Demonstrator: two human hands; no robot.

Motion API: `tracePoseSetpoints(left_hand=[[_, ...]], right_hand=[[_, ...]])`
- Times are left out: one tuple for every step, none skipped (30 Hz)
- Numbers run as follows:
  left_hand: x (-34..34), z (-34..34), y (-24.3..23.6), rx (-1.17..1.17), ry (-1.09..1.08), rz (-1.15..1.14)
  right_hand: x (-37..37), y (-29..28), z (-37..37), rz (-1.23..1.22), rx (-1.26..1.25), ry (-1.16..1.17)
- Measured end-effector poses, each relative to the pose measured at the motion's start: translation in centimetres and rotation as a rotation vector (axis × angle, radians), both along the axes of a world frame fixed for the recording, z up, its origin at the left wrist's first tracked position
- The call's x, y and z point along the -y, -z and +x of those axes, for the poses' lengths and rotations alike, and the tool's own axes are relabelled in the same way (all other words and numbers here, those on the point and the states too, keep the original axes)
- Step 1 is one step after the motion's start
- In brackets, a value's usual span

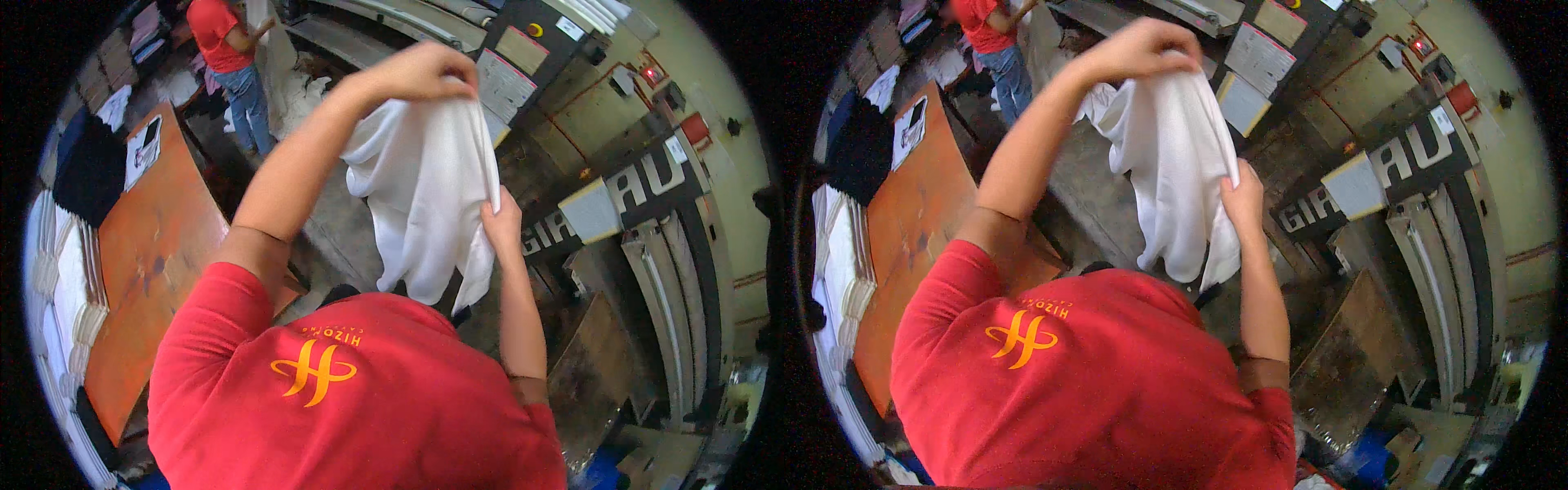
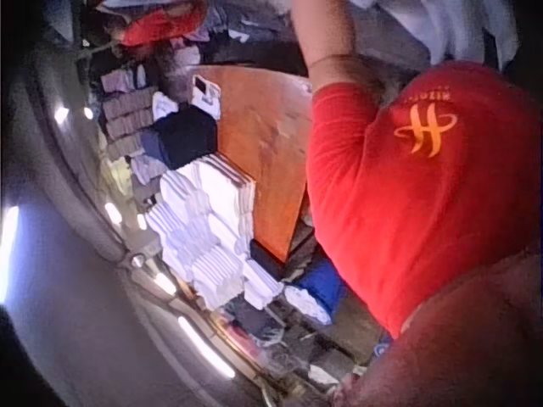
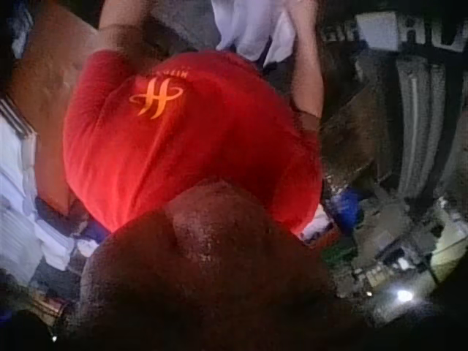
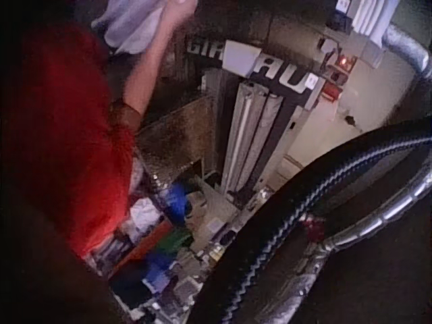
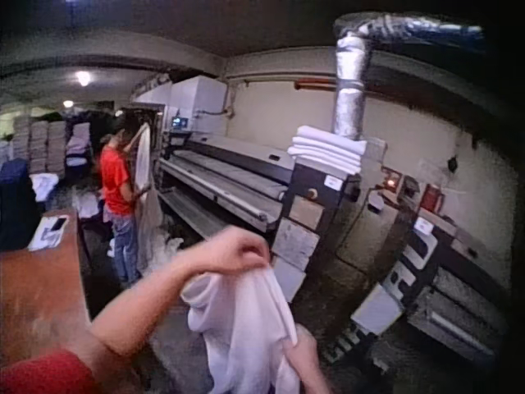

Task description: The person folds white linens by hand on a wooden table, smoothing and aligning edges before stacking them. A coworker in the background operates a large industrial machine, feeding and retrieving linens.

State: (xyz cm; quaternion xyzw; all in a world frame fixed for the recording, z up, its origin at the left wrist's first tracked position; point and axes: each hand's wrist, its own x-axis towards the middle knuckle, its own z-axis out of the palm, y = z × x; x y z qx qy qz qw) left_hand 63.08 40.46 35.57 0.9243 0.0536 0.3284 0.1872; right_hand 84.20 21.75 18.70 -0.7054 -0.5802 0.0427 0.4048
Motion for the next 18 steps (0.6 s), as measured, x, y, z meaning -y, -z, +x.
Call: tracePoseSetpoints(left_hand=[[-0.9, -1.1, -0.9, -0.005, -0.087, -0.007], [-2.0, -2.2, -1.8, 0.032, -0.127, 0.014], [-3.2, -3.2, -2.6, 0.072, -0.199, 0.007], [-4.4, -4.1, -3.2, 0.122, -0.262, 0.007], [-5.6, -5.2, -3.7, 0.073, -0.284, -0.119], [-7.0, -6.2, -4.3, 0.023, -0.308, -0.245], [-8.0, -6.4, -4.3, 0.080, -0.455, 0.019], [-9.0, -6.9, -4.5, 0.075, -0.422, -0.040], [-10.0, -7.5, -4.7, 0.069, -0.389, -0.099], [-10.9, -8.1, -5.0, 0.063, -0.355, -0.160], [-11.6, -8.8, -5.1, 0.018, -0.339, -0.197], [-12.2, -9.2, -5.1, 0.031, -0.327, -0.217], [-12.8, -9.6, -5.0, 0.034, -0.346, -0.238], [-13.3, -10.1, -4.9, 0.033, -0.360, -0.255], [-14.0, -10.7, -4.9, 0.040, -0.343, -0.261], [-14.7, -11.1, -4.9, 0.035, -0.386, -0.260], [-15.5, -11.6, -4.9, 0.039, -0.404, -0.249], [-16.3, -12.0, -4.8, 0.048, -0.408, -0.233]], right_hand=[[0.7, 0.6, 0.8, 0.053, 0.023, 0.024], [1.4, 1.2, 1.6, 0.007, 0.026, 0.055], [2.5, 1.7, 2.5, -0.040, 0.028, 0.085], [3.5, 1.9, 3.4, -0.131, 0.008, 0.161], [4.4, 2.0, 4.2, -0.107, 0.024, 0.145], [5.4, 2.0, 4.9, -0.128, 0.018, 0.175], [6.0, 1.8, 5.5, -0.160, 0.005, 0.209], [6.3, 1.3, 6.2, -0.162, -0.012, 0.234], [6.6, 0.7, 6.7, -0.178, -0.034, 0.264], [6.8, 0.2, 7.1, -0.188, -0.062, 0.298], [6.7, -0.3, 7.4, -0.142, -0.045, 0.275], [6.6, -0.8, 7.6, -0.091, -0.037, 0.255], [6.5, -1.1, 7.7, -0.042, -0.029, 0.234], [6.3, -1.5, 7.8, 0.025, -0.021, 0.195], [6.2, -1.8, 7.9, 0.023, -0.087, 0.186], [6.1, -2.1, 8.0, 0.012, -0.122, 0.201], [6.1, -2.5, 8.2, 0.012, -0.160, 0.181], [6.0, -2.9, 8.3, 0.010, -0.221, 0.181]])
